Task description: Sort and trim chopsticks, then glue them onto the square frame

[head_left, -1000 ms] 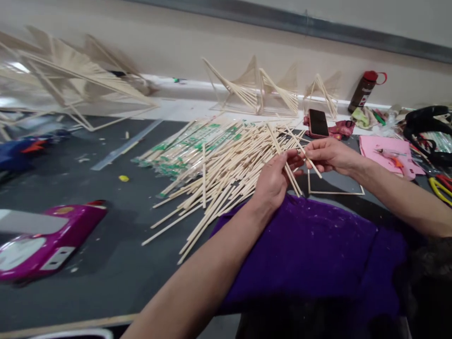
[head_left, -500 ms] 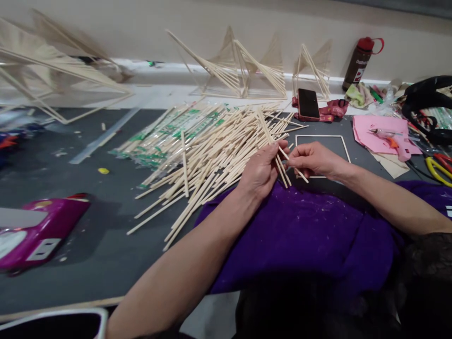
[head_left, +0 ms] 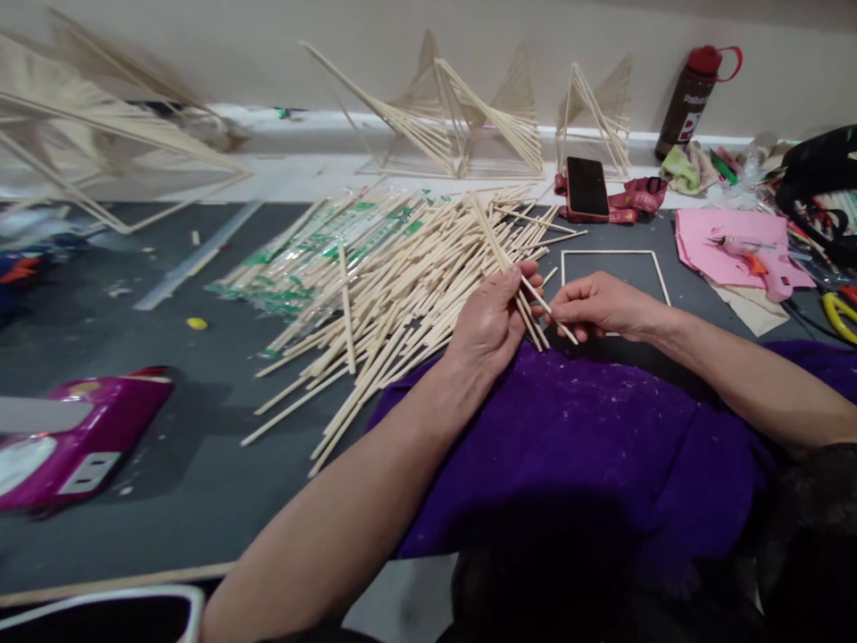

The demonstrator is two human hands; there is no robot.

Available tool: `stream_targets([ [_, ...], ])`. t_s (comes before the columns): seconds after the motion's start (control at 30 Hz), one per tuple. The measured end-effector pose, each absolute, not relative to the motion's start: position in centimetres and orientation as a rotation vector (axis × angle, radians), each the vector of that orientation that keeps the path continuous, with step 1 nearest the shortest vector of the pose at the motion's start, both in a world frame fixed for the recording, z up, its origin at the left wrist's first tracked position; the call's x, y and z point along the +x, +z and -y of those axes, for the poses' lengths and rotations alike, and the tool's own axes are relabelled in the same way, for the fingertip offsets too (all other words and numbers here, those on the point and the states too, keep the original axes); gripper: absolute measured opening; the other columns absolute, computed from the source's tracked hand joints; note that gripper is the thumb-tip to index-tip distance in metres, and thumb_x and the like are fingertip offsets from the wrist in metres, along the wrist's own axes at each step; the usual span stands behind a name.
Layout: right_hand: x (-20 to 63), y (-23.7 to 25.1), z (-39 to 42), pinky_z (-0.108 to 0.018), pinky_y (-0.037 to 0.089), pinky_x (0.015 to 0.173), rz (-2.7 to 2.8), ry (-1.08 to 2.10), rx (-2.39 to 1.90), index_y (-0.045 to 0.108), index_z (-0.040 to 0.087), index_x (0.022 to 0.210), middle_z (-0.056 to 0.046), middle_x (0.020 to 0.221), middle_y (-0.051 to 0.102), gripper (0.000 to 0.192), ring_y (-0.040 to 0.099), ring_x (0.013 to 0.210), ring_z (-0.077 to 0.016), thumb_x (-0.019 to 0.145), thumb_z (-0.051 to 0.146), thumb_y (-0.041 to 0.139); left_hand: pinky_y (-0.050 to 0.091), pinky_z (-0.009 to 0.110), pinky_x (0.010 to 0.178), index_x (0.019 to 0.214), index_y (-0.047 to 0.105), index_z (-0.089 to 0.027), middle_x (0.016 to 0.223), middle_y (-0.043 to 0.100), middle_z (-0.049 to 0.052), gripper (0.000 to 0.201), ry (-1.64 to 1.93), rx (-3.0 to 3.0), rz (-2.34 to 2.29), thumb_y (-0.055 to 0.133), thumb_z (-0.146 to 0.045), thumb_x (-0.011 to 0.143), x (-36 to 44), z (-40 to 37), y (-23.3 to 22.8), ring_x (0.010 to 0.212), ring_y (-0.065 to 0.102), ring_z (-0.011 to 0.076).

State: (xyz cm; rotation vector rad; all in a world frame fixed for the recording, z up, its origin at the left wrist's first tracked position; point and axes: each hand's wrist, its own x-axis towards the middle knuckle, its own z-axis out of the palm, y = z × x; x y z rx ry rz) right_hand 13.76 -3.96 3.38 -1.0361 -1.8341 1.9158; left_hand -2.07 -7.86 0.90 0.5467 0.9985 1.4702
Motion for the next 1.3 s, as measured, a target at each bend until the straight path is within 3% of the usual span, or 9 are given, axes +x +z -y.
stream_targets([
  [0.17,13.9,3.7,4.0,-0.013,0.032,0.037,1.846,1.959,-1.003,0.067,0.013,0.072,0.002,0.065,0.067,0.016,0.054,0.047,-0.0029,0.086,0.022,0.065,0.051,0.02,0.051,0.079,0.066,-0.015,0.067,0.063,0.0,0.011,1.48,0.547,-1.026,0.061,-0.021,0.087,-1.9,8.0,1.2,0.056,0.057,0.01],
  [0.4,13.8,3.3,4.3,-0.012,0.034,0.037,1.925,1.855,-0.98,0.062,0.015,0.067,0.006,0.052,0.057,0.022,0.049,0.043,-0.0028,0.088,0.016,0.058,0.05,0.018,0.051,0.077,0.065,-0.015,0.067,0.064,0.001,0.014,1.499,0.553,-1.059,0.06,-0.02,0.088,-1.7,8.1,1.4,0.057,0.058,0.0097],
  [0.67,13.7,3.6,4.2,-0.014,0.039,0.034,1.767,2.104,-0.997,0.059,0.015,0.066,0.004,0.05,0.057,0.022,0.049,0.039,-0.0046,0.088,0.017,0.056,0.051,0.02,0.054,0.077,0.065,-0.017,0.07,0.065,0.0,0.013,1.485,0.618,-1.014,0.065,-0.025,0.088,-1.9,8.4,2.2,0.058,0.06,0.0098],
  [0.8,13.7,4.1,3.9,-0.015,0.036,0.031,1.669,1.904,-1.132,0.054,0.017,0.066,0.005,0.053,0.056,0.025,0.05,0.037,-0.0051,0.09,0.011,0.047,0.054,0.023,0.061,0.075,0.063,-0.02,0.071,0.066,0.0,0.018,1.502,0.616,-0.994,0.06,-0.026,0.092,-2.3,8.5,2.7,0.062,0.064,0.0114],
  [0.93,14.5,4.9,3.0,-0.014,0.027,0.031,1.675,1.711,-1.054,0.046,0.017,0.059,0.006,0.05,0.046,0.033,0.043,0.034,-0.0022,0.091,0.01,0.042,0.057,0.027,0.064,0.075,0.062,-0.022,0.063,0.06,-0.002,0.023,1.47,0.584,-0.984,0.055,-0.028,0.096,-2.6,8.2,2.8,0.057,0.062,0.0118],
  [1.13,15.9,5.8,2.0,-0.014,0.024,0.034,1.77,1.594,-0.988,0.049,0.017,0.065,0.008,0.052,0.048,0.026,0.041,0.037,-0.0014,0.087,0.018,0.062,0.046,0.017,0.047,0.079,0.063,-0.021,0.058,0.046,-0.005,0.02,1.465,0.614,-0.917,0.056,-0.029,0.096,-2.7,8.1,2.6,0.043,0.04,0.0049],
  [1.3,15.6,5.9,2.3,-0.015,0.028,0.038,1.922,1.497,-0.925,0.052,0.016,0.067,0.008,0.054,0.049,0.021,0.042,0.042,-0.0021,0.08,0.016,0.069,0.04,0.013,0.042,0.078,0.065,-0.019,0.057,0.044,-0.005,0.023,1.461,0.595,-0.929,0.054,-0.025,0.097,-2.5,8.1,2.4,0.041,0.035,0.0035],
])
